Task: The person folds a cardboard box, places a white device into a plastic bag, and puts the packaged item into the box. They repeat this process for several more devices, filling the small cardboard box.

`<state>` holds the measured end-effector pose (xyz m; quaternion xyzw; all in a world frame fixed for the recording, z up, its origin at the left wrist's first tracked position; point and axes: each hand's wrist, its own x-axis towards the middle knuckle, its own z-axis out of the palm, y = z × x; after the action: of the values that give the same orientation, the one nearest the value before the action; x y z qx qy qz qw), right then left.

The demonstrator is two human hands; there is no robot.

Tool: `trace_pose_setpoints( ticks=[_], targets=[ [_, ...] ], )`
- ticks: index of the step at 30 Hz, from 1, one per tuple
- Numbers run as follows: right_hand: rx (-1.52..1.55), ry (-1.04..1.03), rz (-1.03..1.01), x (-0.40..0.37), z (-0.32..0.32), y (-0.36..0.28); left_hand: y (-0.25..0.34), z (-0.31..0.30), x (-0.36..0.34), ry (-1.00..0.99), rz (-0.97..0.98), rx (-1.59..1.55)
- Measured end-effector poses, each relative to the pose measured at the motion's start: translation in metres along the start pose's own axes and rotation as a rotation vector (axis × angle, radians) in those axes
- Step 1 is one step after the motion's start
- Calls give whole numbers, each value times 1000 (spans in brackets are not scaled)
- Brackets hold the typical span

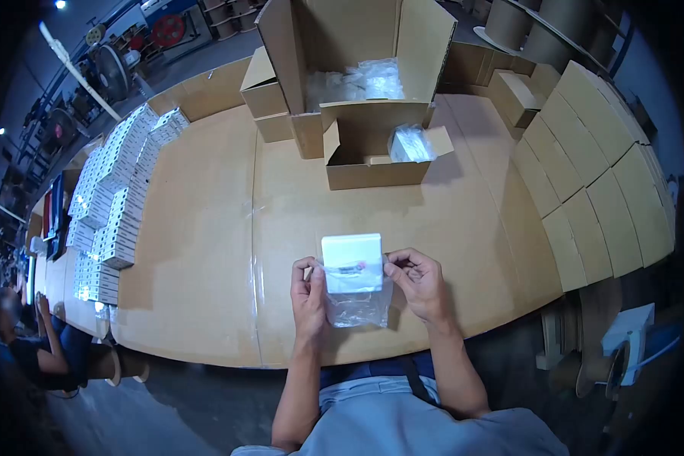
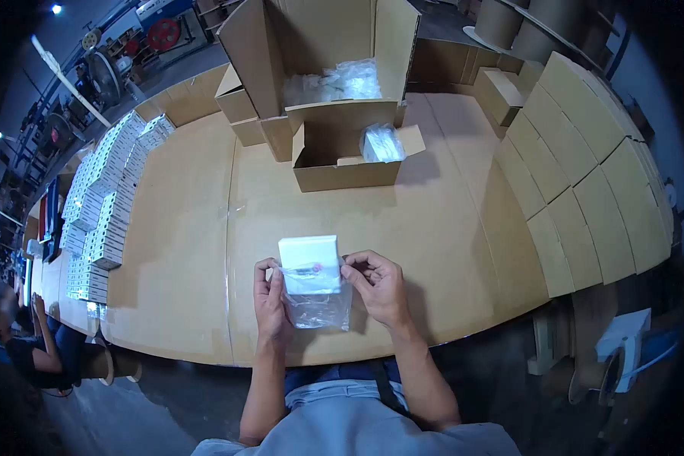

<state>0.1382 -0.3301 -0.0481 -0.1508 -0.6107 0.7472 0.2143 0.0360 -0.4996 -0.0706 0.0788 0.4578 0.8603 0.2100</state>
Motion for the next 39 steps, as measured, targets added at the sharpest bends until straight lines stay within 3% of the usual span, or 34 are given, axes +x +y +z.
trace_pose_setpoints(
  ticks=[5,11,15,18,22,26,30,33,36,39],
  targets=[
    [62,-31,-105,2,-1,0,6,-6,5,-43,55,49],
    [233,-26,-74,1,13,-17,15,10,0,-74,40,-82],
    [-118,-124,-38,0,6,-4,19,20,-2,-32,29,-169],
    [-123,-73,-49,2,7,9,18,11,0,-92,23,-24],
    [-83,-85,-84,1,9,2,21,8,2,-265,122,428],
    [-134,-105,-115,3,5,10,21,14,-7,-109,-156,342],
    [-336,-144,-252,5,2,3,19,17,-8,-63,-173,280],
    [-327,-89,-83,-1,4,0,15,17,-11,11,-180,280],
    [41,30,76,0,3,-4,14,20,-9,37,-135,270],
    [76,185,-120,2,4,-21,15,15,-6,60,-104,260]
  ],
)
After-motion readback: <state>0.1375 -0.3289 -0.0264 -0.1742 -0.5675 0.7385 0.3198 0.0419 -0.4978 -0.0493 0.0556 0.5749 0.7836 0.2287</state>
